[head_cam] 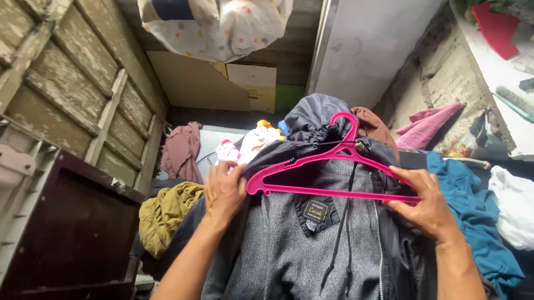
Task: The person picks up jackets and hoodies from a pile, places them on hangers, and hangs them in a wardrobe. The person handles a black jacket, a grey hoodie, and a brown hoodie, placing each on a hanger and hanging it in the closet.
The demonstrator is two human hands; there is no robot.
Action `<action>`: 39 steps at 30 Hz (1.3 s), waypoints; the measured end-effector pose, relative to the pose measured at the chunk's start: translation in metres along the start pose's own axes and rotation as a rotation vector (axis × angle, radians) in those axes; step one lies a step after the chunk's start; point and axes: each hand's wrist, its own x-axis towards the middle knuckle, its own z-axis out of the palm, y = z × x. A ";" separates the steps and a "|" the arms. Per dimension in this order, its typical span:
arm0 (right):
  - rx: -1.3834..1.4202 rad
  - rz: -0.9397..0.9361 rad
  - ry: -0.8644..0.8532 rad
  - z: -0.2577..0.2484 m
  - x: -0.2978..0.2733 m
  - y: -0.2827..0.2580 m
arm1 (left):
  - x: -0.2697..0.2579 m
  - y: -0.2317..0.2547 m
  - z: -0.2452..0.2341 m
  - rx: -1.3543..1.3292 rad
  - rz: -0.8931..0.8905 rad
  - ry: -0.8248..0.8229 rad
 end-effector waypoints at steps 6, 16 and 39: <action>-0.168 -0.066 -0.015 0.000 0.009 -0.005 | 0.023 -0.005 -0.051 -0.003 -0.111 -0.010; -0.282 0.003 0.252 0.069 0.018 -0.061 | -0.028 0.095 -0.064 -0.062 0.214 -0.237; -0.578 0.485 0.025 0.059 -0.062 -0.025 | 0.017 0.114 0.048 -0.345 0.512 -0.199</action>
